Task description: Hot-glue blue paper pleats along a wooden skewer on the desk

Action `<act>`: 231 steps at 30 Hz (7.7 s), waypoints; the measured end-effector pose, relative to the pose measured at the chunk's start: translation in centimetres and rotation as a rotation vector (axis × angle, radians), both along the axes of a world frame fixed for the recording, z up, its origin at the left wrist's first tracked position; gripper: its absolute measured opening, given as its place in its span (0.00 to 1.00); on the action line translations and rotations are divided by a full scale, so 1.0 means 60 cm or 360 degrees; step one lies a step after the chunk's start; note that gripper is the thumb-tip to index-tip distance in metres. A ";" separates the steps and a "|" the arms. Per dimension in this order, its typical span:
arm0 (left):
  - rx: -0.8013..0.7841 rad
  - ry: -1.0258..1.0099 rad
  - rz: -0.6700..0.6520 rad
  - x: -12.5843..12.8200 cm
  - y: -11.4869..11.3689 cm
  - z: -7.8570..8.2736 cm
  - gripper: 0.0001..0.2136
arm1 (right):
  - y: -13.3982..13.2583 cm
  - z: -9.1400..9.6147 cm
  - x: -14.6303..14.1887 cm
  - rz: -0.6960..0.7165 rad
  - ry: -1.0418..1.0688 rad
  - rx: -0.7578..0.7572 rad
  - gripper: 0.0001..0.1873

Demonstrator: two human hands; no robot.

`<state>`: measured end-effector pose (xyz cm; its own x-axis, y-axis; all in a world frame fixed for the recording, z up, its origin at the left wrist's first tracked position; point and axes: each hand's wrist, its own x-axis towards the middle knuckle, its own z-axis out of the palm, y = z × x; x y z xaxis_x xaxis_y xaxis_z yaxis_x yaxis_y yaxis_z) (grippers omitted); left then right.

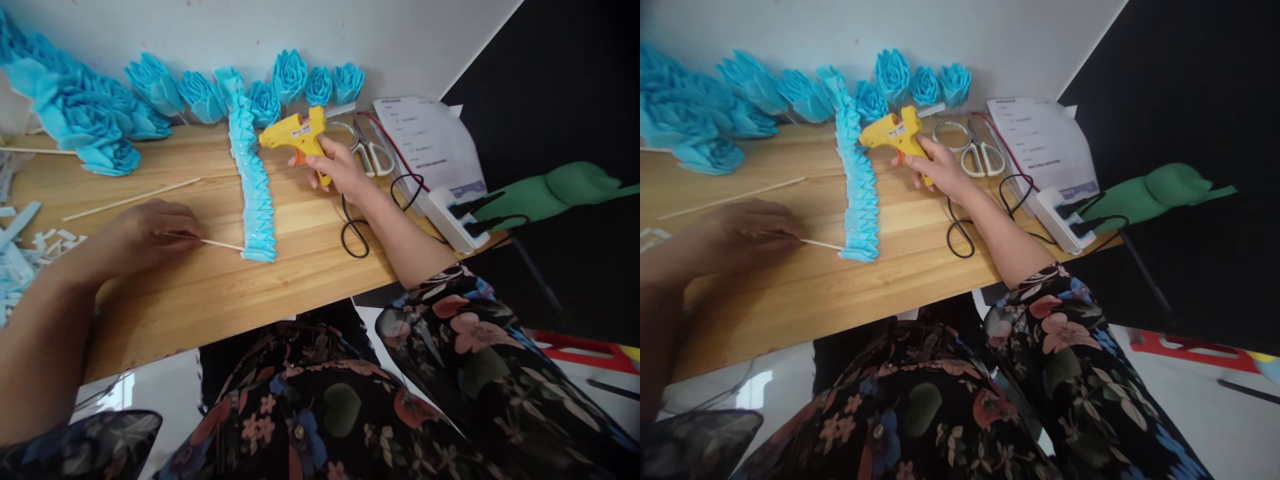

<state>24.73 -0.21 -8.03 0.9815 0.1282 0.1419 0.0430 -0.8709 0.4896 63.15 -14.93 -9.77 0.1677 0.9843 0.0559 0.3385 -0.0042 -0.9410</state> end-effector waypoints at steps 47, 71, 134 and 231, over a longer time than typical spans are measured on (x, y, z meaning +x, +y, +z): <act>-0.0136 -0.0006 -0.0038 -0.001 0.009 -0.006 0.18 | -0.005 -0.002 0.009 0.0109 -0.0143 0.0024 0.35; -0.0158 0.0033 0.0009 -0.005 0.011 -0.008 0.18 | 0.001 -0.012 0.000 0.0245 -0.0309 -0.0060 0.26; -0.0279 0.0087 0.0101 0.001 -0.003 0.005 0.30 | -0.004 -0.010 -0.009 0.0159 -0.0329 -0.0035 0.28; 0.0508 0.0251 0.1032 -0.034 0.052 -0.040 0.31 | 0.002 -0.019 -0.003 0.0139 -0.0325 0.0038 0.26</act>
